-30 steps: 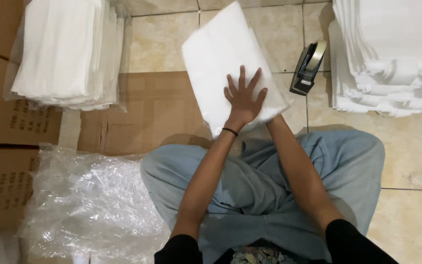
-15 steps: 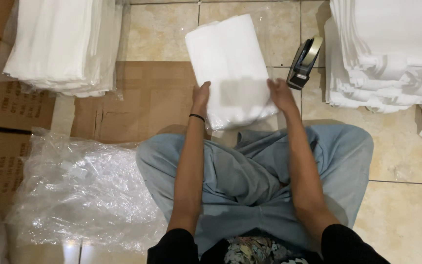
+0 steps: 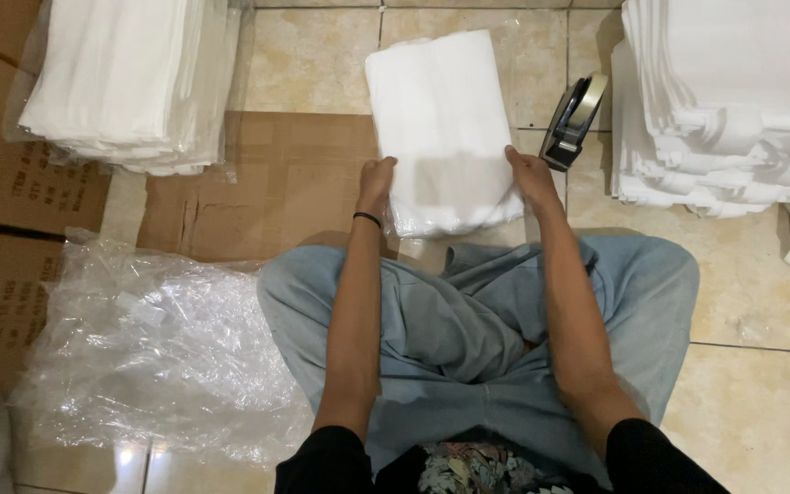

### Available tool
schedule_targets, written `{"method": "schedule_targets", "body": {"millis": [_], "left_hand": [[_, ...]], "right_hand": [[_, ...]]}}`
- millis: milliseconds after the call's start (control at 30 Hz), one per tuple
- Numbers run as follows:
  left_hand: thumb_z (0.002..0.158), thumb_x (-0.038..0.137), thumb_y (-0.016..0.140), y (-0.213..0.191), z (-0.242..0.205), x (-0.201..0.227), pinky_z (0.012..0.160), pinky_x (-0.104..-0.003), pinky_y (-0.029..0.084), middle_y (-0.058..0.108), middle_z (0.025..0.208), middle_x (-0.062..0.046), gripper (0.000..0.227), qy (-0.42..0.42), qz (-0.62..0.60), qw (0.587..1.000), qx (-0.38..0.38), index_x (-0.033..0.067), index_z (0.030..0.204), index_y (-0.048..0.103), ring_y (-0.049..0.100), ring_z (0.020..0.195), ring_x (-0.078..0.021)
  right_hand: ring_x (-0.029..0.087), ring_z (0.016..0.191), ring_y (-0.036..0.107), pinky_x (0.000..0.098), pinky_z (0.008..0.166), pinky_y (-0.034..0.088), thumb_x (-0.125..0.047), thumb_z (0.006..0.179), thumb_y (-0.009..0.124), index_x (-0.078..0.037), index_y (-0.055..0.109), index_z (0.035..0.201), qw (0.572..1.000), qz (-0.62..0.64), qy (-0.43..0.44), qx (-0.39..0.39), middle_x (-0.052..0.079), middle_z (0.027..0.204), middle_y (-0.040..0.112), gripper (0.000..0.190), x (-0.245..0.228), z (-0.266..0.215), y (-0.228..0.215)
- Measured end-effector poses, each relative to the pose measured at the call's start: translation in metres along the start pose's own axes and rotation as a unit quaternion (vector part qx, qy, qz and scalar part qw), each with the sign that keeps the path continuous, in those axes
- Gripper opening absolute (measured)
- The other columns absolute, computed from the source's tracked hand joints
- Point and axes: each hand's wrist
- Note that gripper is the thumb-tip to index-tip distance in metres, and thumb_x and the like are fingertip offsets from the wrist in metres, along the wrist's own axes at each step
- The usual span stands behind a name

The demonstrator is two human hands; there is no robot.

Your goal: The person sits on the floor and repeatedly folds white non-woven bags, aligning edges and pressing them flat. The person stacks the folded bags into a pile and occasionally moves the stack to the side.

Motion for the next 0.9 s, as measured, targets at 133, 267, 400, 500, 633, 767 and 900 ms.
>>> {"method": "schedule_targets", "body": {"millis": [133,267,400,500,633,767,900], "left_hand": [[0.087,0.036,0.066,-0.014,-0.106,0.077,0.107,-0.054,0.042,0.049,0.142,-0.023,0.066,-0.014,-0.117,0.992,-0.035,0.0002,0.140,0.051,0.046,0.135,-0.0406],[0.094,0.034,0.061,-0.009,-0.102,0.080,0.115,-0.050,0.035,0.039,0.153,-0.021,0.066,-0.057,-0.299,0.939,-0.157,0.0024,0.149,0.041,0.036,0.142,-0.0398],[0.097,0.032,0.057,-0.002,-0.067,0.050,0.109,-0.049,0.041,0.049,0.141,-0.017,0.049,-0.018,-0.223,0.970,-0.096,0.0072,0.138,0.053,0.045,0.132,-0.0351],[0.093,0.029,0.061,0.000,-0.027,0.016,0.098,-0.045,0.053,0.068,0.122,-0.012,0.035,0.029,-0.072,0.996,0.033,0.0109,0.121,0.072,0.062,0.116,-0.0306],[0.093,0.029,0.060,0.001,0.043,-0.025,0.086,-0.042,0.056,0.073,0.094,-0.009,0.025,0.085,0.018,0.982,0.169,0.0113,0.090,0.078,0.069,0.099,-0.0296],[0.096,0.023,0.050,-0.001,0.027,-0.015,0.083,-0.041,0.054,0.069,0.093,-0.012,0.026,0.064,-0.032,0.972,0.223,0.0048,0.092,0.067,0.066,0.095,-0.0258],[0.091,0.020,0.056,0.001,0.037,-0.022,0.079,-0.036,0.053,0.066,0.089,-0.009,0.016,0.055,-0.085,0.968,0.229,0.0060,0.090,0.063,0.064,0.090,-0.0214]], "right_hand": [[0.038,0.133,0.048,0.0548,0.106,0.041,-0.063,0.102,0.044,0.003,0.046,0.144,0.996,0.002,0.055,-0.068,0.025,0.140,0.051,0.078,-0.001,0.014,-0.004],[0.036,0.118,0.055,0.0523,0.092,0.050,-0.062,0.093,0.063,0.005,0.031,0.150,0.983,0.091,0.110,-0.115,0.025,0.131,0.051,0.094,0.019,0.031,-0.014],[0.026,0.100,0.062,0.0407,0.077,0.055,-0.055,0.088,0.074,0.003,0.046,0.142,0.980,0.109,0.112,-0.122,0.015,0.113,0.061,0.084,0.008,0.013,-0.022],[0.026,0.087,0.071,0.0449,0.077,0.061,-0.063,0.088,0.071,-0.004,0.060,0.127,0.958,0.171,0.131,-0.189,0.010,0.104,0.070,0.072,0.061,0.053,-0.023],[0.028,0.081,0.073,0.0473,0.075,0.061,-0.070,0.090,0.059,-0.009,0.064,0.124,0.939,0.181,0.144,-0.256,0.013,0.099,0.073,0.070,0.011,0.012,-0.026],[0.030,0.095,0.068,0.0470,0.092,0.053,-0.072,0.088,0.057,-0.005,0.064,0.127,0.929,0.094,0.165,-0.317,0.016,0.112,0.070,0.077,0.024,0.016,-0.019],[0.033,0.086,0.072,0.0466,0.088,0.057,-0.064,0.084,0.067,0.000,0.074,0.088,0.932,0.099,0.187,-0.295,0.016,0.087,0.074,0.065,0.010,0.003,-0.017]]}}
Point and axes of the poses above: each hand's wrist, its own z-axis towards the middle knuckle, its own y-axis out of the palm, x = y × z
